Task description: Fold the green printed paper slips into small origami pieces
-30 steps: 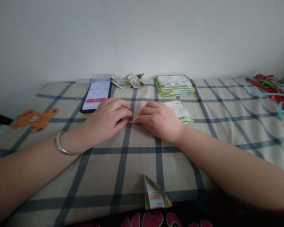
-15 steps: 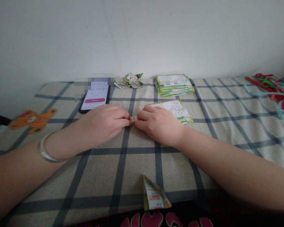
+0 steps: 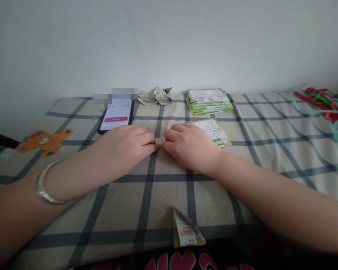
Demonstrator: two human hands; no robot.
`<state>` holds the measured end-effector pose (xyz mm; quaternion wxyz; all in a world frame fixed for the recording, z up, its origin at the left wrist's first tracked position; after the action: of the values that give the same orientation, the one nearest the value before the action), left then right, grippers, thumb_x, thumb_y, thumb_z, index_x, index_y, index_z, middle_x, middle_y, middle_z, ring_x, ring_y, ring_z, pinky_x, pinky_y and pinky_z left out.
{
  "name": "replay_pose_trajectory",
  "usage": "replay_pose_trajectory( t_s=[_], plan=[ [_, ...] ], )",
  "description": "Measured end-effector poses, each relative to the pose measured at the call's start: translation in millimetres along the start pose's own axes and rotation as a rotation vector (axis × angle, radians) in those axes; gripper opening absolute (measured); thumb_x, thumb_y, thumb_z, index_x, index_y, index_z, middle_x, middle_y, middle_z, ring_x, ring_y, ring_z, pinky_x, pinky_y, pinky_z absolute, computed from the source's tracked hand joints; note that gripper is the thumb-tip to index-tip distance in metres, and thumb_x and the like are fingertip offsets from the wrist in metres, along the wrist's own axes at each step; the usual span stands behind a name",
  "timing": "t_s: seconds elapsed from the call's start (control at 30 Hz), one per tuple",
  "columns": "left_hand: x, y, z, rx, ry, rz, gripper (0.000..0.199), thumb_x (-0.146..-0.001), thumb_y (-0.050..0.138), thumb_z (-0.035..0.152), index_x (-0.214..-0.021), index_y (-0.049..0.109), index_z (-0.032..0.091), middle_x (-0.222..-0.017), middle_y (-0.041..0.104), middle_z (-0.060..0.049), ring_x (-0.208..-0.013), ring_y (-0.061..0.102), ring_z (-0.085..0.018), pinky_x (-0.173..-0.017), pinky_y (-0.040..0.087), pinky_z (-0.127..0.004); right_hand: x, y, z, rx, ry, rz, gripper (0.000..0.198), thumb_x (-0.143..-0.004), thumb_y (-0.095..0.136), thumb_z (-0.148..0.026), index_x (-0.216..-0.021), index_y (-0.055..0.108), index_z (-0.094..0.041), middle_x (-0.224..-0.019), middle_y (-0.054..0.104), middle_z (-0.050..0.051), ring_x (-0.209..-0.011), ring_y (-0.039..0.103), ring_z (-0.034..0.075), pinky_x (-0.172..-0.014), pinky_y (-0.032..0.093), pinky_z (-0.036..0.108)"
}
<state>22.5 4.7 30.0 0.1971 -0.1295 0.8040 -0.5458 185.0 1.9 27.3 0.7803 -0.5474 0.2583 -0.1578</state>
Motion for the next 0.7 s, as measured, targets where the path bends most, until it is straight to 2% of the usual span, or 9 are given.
replay_pose_trajectory(
  t_s=[0.23,0.37,0.57,0.7],
  plan=[
    [6,0,-10,0.023,-0.059,-0.113,0.021,-0.091,0.049,0.011,-0.092,0.069,0.016,-0.087,0.059,-0.005,-0.081,0.057,-0.02,-0.069,0.044,-0.032,4,-4,2,-0.007,-0.002,-0.046,0.022,-0.094,0.049,-0.019,-0.082,0.067,-0.018,-0.083,0.065,0.005,-0.081,0.052,0.02,-0.069,0.033,0.034],
    [10,1,-9,0.056,-0.077,-0.174,0.026,-0.088,0.045,0.005,-0.092,0.069,0.015,-0.087,0.059,-0.005,-0.082,0.057,-0.02,-0.072,0.046,-0.033,6,-4,5,-0.026,0.02,-0.028,0.021,-0.094,0.049,-0.019,-0.089,0.07,-0.018,-0.087,0.067,0.005,-0.08,0.054,0.019,-0.067,0.034,0.033],
    [12,3,-8,0.084,-0.111,-0.163,0.026,-0.089,0.046,0.006,-0.096,0.07,0.014,-0.096,0.061,-0.007,-0.086,0.058,-0.02,-0.076,0.049,-0.033,8,-7,10,-0.047,0.061,-0.028,0.021,-0.092,0.051,-0.02,-0.091,0.072,-0.019,-0.089,0.071,0.004,-0.084,0.058,0.021,-0.065,0.034,0.034],
    [13,6,-12,0.115,-0.127,-0.159,0.024,-0.091,0.049,0.011,-0.1,0.07,0.016,-0.094,0.063,-0.006,-0.086,0.06,-0.02,-0.077,0.05,-0.034,11,-9,12,-0.051,0.076,-0.065,0.019,-0.09,0.054,-0.02,-0.093,0.073,-0.021,-0.09,0.071,0.003,-0.082,0.06,0.02,-0.065,0.036,0.034]
  ],
)
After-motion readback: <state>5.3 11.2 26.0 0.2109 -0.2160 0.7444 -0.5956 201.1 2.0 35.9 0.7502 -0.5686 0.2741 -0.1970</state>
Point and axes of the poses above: each hand's wrist, its own x-axis away from the middle knuckle, its own y-axis out of the palm, z = x × y, the point moved 3 cm from there along -x, towards the middle knuckle
